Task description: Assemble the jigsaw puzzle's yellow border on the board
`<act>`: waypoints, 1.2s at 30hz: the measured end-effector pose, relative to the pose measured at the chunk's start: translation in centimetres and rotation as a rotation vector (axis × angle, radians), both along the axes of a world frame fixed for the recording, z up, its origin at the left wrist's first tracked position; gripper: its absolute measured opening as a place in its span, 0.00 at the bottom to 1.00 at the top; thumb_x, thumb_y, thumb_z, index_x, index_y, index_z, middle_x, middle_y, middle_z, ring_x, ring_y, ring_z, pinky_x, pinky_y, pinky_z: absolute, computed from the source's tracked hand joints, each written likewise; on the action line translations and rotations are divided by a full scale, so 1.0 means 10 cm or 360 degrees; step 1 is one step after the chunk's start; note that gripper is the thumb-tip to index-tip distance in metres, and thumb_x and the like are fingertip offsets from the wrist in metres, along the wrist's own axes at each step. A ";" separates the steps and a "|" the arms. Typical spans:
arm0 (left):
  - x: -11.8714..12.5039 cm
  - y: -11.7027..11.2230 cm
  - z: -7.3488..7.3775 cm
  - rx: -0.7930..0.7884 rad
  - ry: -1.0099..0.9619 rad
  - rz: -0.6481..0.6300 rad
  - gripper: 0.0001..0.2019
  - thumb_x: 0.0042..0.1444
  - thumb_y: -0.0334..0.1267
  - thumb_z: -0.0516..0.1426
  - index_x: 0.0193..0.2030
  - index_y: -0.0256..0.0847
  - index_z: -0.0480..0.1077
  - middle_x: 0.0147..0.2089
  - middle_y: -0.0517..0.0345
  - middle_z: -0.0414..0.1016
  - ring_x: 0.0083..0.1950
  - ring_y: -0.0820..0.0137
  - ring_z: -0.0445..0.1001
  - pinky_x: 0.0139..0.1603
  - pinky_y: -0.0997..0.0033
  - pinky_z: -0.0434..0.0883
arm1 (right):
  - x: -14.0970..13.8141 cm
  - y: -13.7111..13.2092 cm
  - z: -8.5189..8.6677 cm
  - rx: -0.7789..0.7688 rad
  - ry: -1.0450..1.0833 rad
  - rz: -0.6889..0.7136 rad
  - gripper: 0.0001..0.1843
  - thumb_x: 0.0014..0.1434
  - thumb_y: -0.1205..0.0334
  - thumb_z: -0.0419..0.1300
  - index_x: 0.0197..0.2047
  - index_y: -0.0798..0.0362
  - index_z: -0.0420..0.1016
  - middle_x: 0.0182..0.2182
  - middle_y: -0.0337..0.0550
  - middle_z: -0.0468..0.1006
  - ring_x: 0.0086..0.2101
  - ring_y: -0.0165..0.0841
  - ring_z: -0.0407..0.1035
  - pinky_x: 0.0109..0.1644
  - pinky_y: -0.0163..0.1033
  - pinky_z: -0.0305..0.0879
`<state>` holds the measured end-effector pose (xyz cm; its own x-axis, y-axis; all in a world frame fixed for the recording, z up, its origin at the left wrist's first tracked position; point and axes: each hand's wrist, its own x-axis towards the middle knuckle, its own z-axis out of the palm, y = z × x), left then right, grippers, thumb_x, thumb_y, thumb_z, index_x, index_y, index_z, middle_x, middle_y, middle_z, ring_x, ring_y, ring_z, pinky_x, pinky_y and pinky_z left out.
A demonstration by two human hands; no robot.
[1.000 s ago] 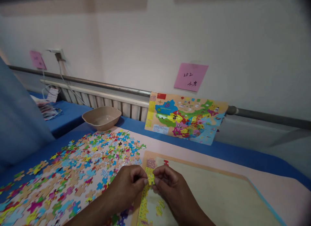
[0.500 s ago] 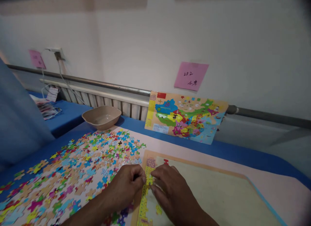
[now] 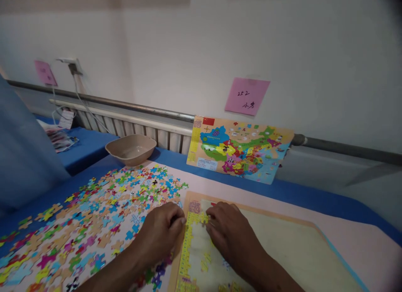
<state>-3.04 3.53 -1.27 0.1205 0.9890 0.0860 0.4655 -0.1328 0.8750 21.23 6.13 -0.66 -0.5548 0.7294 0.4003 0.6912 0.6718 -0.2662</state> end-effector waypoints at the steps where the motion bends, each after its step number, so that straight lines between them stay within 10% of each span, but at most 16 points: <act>1: -0.01 0.00 0.01 0.0095 0.0101 -0.0014 0.08 0.63 0.37 0.56 0.32 0.42 0.71 0.33 0.59 0.73 0.37 0.66 0.70 0.40 0.65 0.61 | 0.02 0.02 0.00 -0.0045 -0.0024 -0.0029 0.08 0.64 0.70 0.60 0.46 0.51 0.75 0.41 0.48 0.80 0.43 0.44 0.72 0.50 0.48 0.64; 10: -0.04 -0.01 -0.05 0.0733 0.0698 -0.0501 0.11 0.67 0.27 0.52 0.32 0.41 0.69 0.35 0.54 0.75 0.41 0.62 0.70 0.45 0.60 0.63 | -0.09 -0.06 -0.10 -0.0304 -0.0077 -0.0095 0.09 0.61 0.72 0.63 0.42 0.49 0.74 0.39 0.41 0.79 0.41 0.40 0.70 0.48 0.44 0.61; 24: -0.02 -0.06 0.00 0.0638 0.0710 -0.0625 0.08 0.61 0.24 0.55 0.33 0.41 0.67 0.41 0.56 0.78 0.46 0.61 0.70 0.52 0.57 0.64 | -0.14 -0.05 -0.17 -0.0312 -0.0138 -0.0099 0.08 0.61 0.72 0.64 0.41 0.49 0.75 0.39 0.40 0.79 0.40 0.39 0.70 0.46 0.43 0.58; 36: -0.05 -0.05 -0.02 0.0694 0.0760 -0.0620 0.09 0.63 0.26 0.54 0.34 0.43 0.70 0.45 0.53 0.79 0.48 0.60 0.72 0.54 0.57 0.67 | 0.05 0.03 0.10 -0.0553 -0.0069 -0.0169 0.08 0.61 0.71 0.63 0.35 0.49 0.69 0.34 0.37 0.75 0.36 0.36 0.65 0.41 0.40 0.54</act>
